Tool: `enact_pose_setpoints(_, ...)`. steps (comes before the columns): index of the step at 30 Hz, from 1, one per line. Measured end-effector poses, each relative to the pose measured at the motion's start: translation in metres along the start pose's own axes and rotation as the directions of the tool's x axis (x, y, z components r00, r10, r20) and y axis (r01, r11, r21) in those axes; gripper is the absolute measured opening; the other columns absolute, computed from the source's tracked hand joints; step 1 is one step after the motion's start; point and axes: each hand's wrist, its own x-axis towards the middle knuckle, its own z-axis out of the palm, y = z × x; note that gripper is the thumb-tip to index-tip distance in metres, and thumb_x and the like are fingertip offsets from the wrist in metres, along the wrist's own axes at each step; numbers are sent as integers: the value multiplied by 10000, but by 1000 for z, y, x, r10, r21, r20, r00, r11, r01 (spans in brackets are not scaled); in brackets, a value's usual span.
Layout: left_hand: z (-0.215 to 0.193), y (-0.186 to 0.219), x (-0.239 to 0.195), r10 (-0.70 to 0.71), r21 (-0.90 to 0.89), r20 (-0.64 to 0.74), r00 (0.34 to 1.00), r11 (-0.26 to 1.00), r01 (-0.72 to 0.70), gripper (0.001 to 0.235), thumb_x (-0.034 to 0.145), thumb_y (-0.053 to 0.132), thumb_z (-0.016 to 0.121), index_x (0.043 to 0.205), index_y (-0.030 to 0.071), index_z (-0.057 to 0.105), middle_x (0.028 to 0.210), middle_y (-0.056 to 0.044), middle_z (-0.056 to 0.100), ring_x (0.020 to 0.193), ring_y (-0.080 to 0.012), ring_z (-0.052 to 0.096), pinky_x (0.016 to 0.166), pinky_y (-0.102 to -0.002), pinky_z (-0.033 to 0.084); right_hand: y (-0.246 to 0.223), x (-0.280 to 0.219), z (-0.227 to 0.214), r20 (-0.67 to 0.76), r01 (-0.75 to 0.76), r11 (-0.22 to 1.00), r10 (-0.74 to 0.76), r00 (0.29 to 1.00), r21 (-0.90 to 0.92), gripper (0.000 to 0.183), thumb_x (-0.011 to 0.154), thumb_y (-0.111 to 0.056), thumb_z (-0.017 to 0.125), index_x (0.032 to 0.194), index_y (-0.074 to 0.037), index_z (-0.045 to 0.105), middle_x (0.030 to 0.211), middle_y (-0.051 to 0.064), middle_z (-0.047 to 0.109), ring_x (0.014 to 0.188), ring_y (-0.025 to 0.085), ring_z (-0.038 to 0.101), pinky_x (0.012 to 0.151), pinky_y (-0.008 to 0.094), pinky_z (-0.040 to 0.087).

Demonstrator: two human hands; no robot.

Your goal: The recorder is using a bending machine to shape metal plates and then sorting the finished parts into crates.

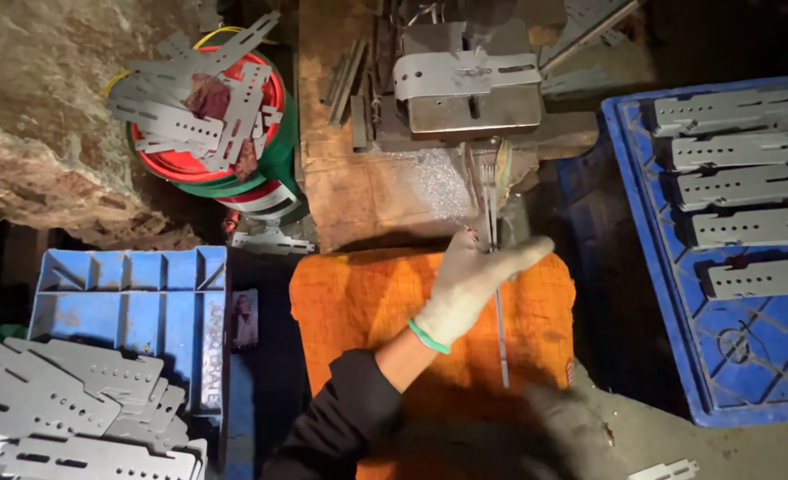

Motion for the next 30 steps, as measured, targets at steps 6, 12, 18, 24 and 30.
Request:
enact_pose_setpoints(6,11,-29,2,51,-20,33,998,999,-51,156,939,134,770,935,65,630,778,44,601,688,-48,523,620,-242,433,-31,127,37,240,57,828,-227,944,558,1205,755,-91,853,1621,-53,15,1590,182,308,1394,297,441,1110,436,407)
enact_pose_setpoints(12,20,13,22,103,315,-43,994,945,-84,153,908,239,718,930,105,646,688,51,568,600,-51,495,530,-267,419,-11,153,118,-29,-173,739,252,967,652,832,942,-97,681,1680,0,310,1319,271,548,975,288,460,777,415,399)
enact_pose_setpoints(18,-1,8,74,65,446,-226,972,894,44,343,881,328,744,849,-8,687,623,-8,581,534,-110,530,483,-300,428,66,186,165,-226,236,487,-80,971,841,352,1113,-159,583,1340,45,408,1067,21,490,889,78,471,780,243,426)
enact_pose_setpoints(24,-2,0,79,18,130,-192,981,992,7,324,931,266,770,884,-30,647,714,-44,574,602,-150,528,526,-320,435,-25,202,115,-406,127,933,23,914,338,270,1102,-201,551,1165,46,641,818,-11,513,698,127,434,606,275,364)
enact_pose_setpoints(30,2,-4,77,36,-576,138,990,816,51,251,953,170,674,1125,-10,643,1032,-120,676,940,-242,697,886,-410,608,-106,222,52,-395,267,903,-393,831,-336,355,1011,-202,667,1313,-18,696,808,78,547,639,179,568,567,333,463)
